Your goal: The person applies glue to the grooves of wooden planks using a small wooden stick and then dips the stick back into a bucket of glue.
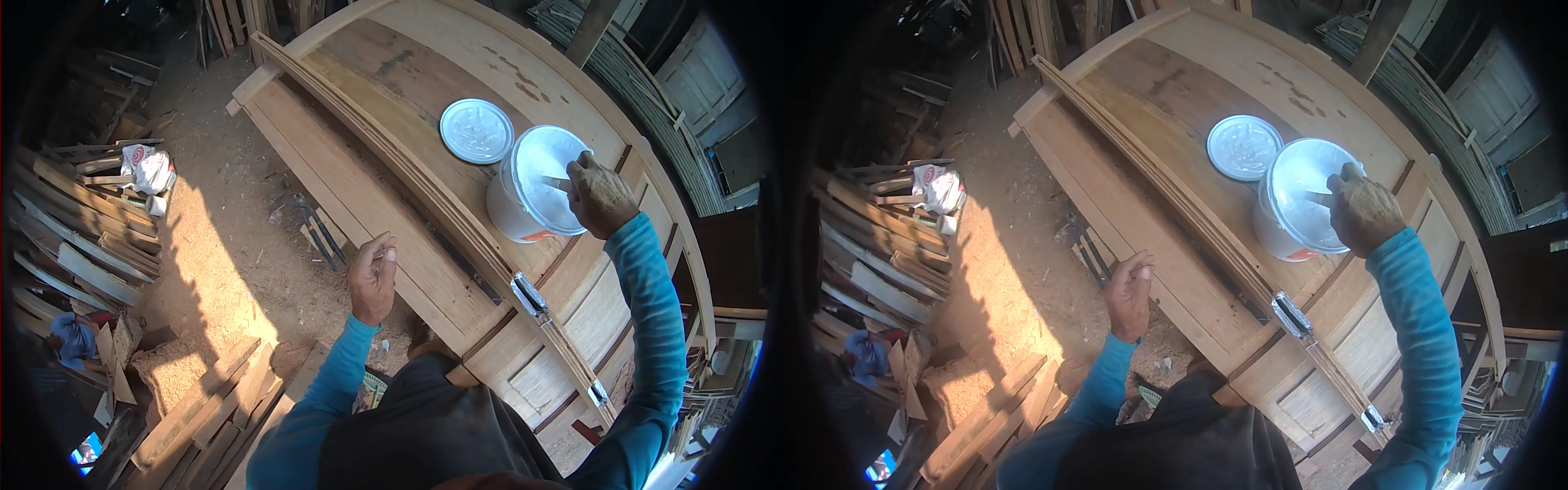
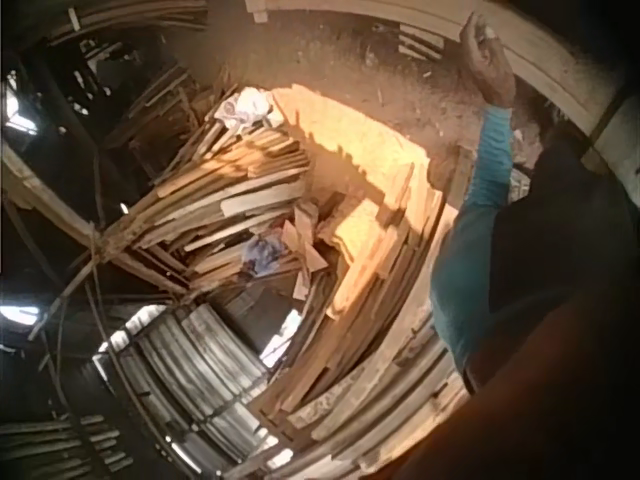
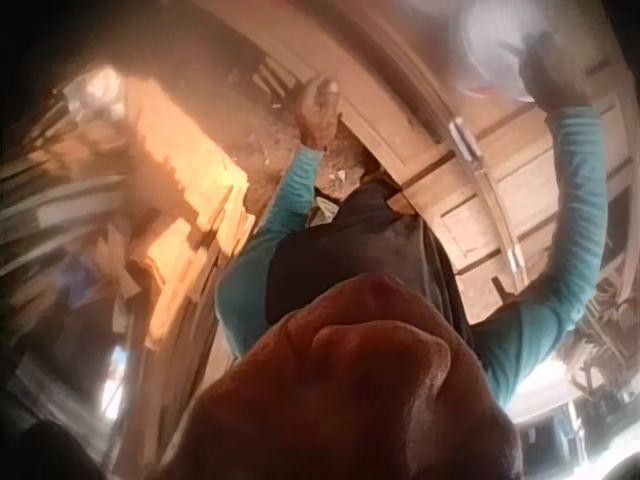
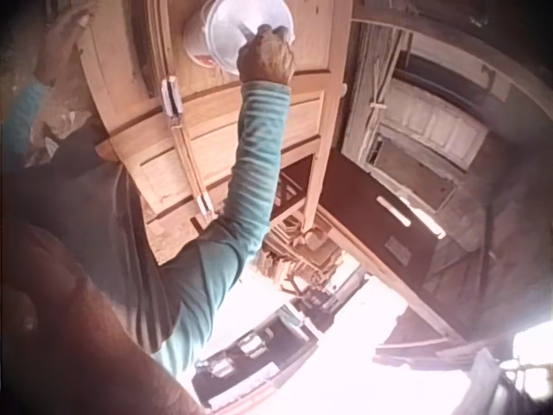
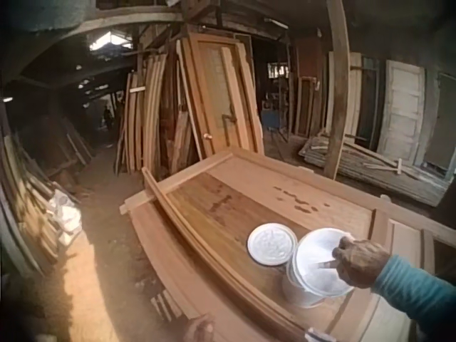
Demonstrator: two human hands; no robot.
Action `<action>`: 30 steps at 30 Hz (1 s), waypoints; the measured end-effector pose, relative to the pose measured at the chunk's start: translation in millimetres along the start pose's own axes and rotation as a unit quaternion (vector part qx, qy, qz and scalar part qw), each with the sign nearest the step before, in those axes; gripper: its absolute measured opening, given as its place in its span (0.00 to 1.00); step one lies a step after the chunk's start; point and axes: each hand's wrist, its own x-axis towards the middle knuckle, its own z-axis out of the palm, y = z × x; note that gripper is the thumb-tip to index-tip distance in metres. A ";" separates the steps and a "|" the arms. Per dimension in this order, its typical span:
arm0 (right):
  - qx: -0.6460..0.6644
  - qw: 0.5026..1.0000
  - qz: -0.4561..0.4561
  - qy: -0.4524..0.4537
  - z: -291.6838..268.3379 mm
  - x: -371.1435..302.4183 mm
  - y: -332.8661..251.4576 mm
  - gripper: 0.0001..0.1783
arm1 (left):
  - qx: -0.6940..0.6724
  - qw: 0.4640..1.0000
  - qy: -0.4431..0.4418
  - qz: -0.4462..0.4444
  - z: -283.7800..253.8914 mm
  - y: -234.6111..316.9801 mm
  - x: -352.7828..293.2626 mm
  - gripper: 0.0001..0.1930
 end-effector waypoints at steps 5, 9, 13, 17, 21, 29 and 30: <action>-0.087 0.996 0.000 0.003 0.5 -4.0 -1.0 0.06 | 0.005 1.000 -0.004 -0.006 -1.6 3.1 -1.6 0.17; 0.042 0.991 0.079 -0.097 -17.8 16.6 -13.6 0.13 | -0.006 1.000 -0.020 -0.014 3.9 -7.2 -2.8 0.17; 0.155 0.977 0.072 -0.125 -26.4 27.8 -15.0 0.29 | -0.016 0.999 -0.036 -0.028 7.7 -7.5 -6.5 0.17; 0.140 0.980 0.065 -0.128 -33.9 6.5 -1.0 0.24 | -0.008 0.998 -0.038 -0.040 1.3 -6.7 -14.3 0.17; 0.169 0.982 0.041 -0.072 -26.8 -17.8 17.5 0.16 | -0.019 0.995 -0.043 -0.092 -10.8 -11.6 -19.6 0.18; 0.335 0.936 0.076 0.079 -25.9 -73.4 32.9 0.14 | -0.033 0.992 -0.057 -0.105 -8.2 -15.2 -19.7 0.18; 0.377 0.916 0.096 0.096 -26.4 -80.0 26.7 0.14 | -0.028 0.993 -0.064 -0.100 -5.9 -16.9 -19.4 0.17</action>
